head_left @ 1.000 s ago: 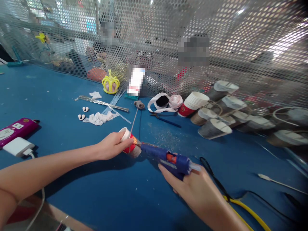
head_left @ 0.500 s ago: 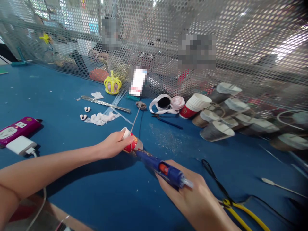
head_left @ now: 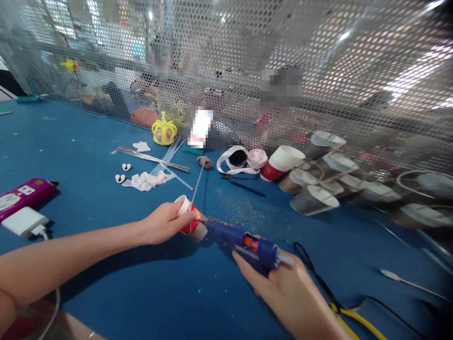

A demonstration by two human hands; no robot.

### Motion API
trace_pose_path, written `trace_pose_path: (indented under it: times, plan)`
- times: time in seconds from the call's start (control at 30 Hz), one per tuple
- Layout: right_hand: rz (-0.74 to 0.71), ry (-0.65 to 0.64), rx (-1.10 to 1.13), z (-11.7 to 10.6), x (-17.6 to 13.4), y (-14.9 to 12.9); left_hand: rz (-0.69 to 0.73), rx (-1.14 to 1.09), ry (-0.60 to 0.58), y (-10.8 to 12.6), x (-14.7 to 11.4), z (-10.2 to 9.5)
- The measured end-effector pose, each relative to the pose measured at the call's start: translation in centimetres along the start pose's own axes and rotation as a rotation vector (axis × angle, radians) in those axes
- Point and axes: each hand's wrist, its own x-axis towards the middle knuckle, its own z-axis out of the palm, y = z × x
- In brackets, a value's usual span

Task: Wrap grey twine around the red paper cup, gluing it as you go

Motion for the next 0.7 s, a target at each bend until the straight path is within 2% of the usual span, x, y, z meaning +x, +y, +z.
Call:
trace_pose_path:
  times: [0.17, 0.23, 0.7]
  plan:
    - [0.262, -0.051, 0.03, -0.34, 0.49, -0.68, 0.017, 0.08, 0.005, 0.24, -0.21, -0.23]
    - [0.325, -0.067, 0.05, -0.34, 0.52, -0.8, 0.033, 0.103, 0.005, 0.16, -0.23, -0.26]
    - [0.316, -0.1, 0.098, -0.12, 0.9, -0.47, 0.043, 0.161, -0.001, 0.24, -0.29, -0.27]
